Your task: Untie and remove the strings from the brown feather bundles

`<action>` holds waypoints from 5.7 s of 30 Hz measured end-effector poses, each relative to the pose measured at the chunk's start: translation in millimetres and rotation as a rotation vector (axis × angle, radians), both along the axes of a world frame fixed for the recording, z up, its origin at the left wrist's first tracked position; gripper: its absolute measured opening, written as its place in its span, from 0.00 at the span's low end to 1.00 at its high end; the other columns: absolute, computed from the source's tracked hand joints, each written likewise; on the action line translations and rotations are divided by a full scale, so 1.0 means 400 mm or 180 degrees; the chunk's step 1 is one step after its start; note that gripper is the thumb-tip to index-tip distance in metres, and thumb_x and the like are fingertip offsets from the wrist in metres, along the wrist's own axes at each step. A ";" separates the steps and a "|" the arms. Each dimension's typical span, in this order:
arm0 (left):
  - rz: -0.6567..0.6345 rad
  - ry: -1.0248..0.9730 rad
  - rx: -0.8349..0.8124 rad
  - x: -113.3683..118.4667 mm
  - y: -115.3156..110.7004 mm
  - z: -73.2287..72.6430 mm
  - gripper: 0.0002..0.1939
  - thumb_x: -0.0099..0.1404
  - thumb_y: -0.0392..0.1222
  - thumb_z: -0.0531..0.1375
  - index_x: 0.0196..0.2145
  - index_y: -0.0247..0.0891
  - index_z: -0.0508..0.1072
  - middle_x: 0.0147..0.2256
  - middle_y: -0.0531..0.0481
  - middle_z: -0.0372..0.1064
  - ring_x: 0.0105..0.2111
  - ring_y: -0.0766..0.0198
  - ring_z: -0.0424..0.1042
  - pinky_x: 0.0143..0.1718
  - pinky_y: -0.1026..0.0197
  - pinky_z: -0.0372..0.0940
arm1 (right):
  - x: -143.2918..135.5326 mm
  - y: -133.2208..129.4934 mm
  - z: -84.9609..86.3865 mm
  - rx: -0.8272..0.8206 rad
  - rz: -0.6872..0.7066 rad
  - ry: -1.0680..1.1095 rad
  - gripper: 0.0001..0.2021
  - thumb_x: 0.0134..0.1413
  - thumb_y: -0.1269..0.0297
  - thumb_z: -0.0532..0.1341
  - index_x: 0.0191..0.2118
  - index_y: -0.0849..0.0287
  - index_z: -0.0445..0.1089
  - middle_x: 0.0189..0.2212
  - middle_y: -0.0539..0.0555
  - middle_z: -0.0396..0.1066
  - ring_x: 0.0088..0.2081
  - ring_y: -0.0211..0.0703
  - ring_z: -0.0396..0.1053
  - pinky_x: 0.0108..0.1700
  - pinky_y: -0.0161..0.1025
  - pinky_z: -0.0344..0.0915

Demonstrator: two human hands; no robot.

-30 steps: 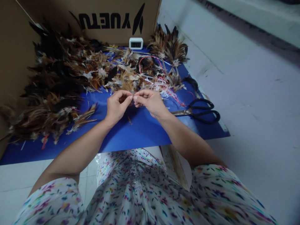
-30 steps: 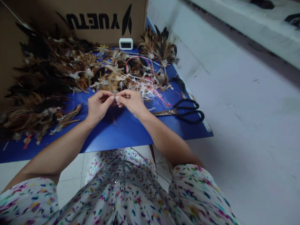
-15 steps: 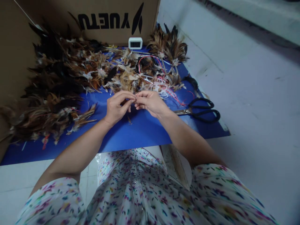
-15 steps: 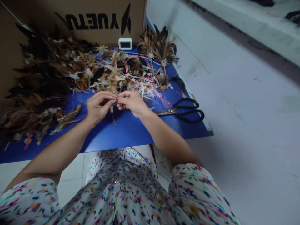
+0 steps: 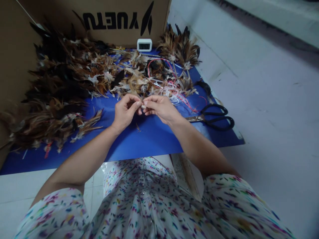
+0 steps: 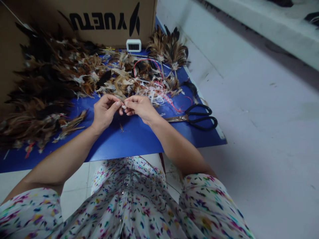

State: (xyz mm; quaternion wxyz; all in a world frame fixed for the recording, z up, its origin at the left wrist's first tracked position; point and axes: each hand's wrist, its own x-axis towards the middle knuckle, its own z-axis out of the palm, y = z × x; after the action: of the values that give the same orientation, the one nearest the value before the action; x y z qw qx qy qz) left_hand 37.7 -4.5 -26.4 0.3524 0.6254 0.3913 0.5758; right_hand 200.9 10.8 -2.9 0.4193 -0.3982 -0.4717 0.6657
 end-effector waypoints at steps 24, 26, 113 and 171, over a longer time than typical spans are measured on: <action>-0.0398 -0.0995 -0.0790 0.017 -0.006 0.030 0.25 0.45 0.54 0.77 0.32 0.38 0.71 0.22 0.57 0.72 0.17 0.70 0.70 0.21 0.66 0.69 | 0.032 0.015 0.005 0.1787 -0.0163 -0.0672 0.14 0.48 0.55 0.71 0.31 0.60 0.72 0.27 0.48 0.72 0.28 0.33 0.66 0.33 0.35 0.65; -0.0416 -0.1010 -0.0826 0.017 -0.006 0.031 0.26 0.44 0.54 0.77 0.32 0.38 0.70 0.22 0.57 0.72 0.17 0.70 0.70 0.21 0.66 0.69 | 0.034 0.016 0.007 0.1878 -0.0106 -0.0712 0.14 0.49 0.55 0.70 0.31 0.60 0.72 0.27 0.49 0.72 0.28 0.33 0.66 0.33 0.35 0.64; -0.0394 -0.1127 -0.0961 0.016 -0.014 0.031 0.25 0.46 0.53 0.77 0.31 0.36 0.70 0.22 0.53 0.73 0.20 0.68 0.72 0.25 0.66 0.69 | 0.034 0.007 0.001 0.3716 -0.0289 -0.1551 0.09 0.63 0.58 0.61 0.32 0.55 0.72 0.31 0.52 0.70 0.36 0.43 0.67 0.42 0.43 0.64; 0.0785 0.0641 0.0760 -0.011 -0.001 0.003 0.06 0.59 0.38 0.66 0.31 0.39 0.71 0.29 0.55 0.76 0.28 0.69 0.77 0.30 0.68 0.72 | -0.017 0.007 -0.025 0.0864 -0.0031 -0.0361 0.15 0.45 0.59 0.73 0.33 0.59 0.69 0.21 0.43 0.69 0.21 0.30 0.66 0.25 0.30 0.67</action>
State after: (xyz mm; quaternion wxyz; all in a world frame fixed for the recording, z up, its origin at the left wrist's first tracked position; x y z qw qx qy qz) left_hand 33.3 -5.0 -25.3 0.1616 0.6646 0.4271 0.5915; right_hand 194.0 13.4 -12.9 0.4452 -0.3772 -0.5783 0.5702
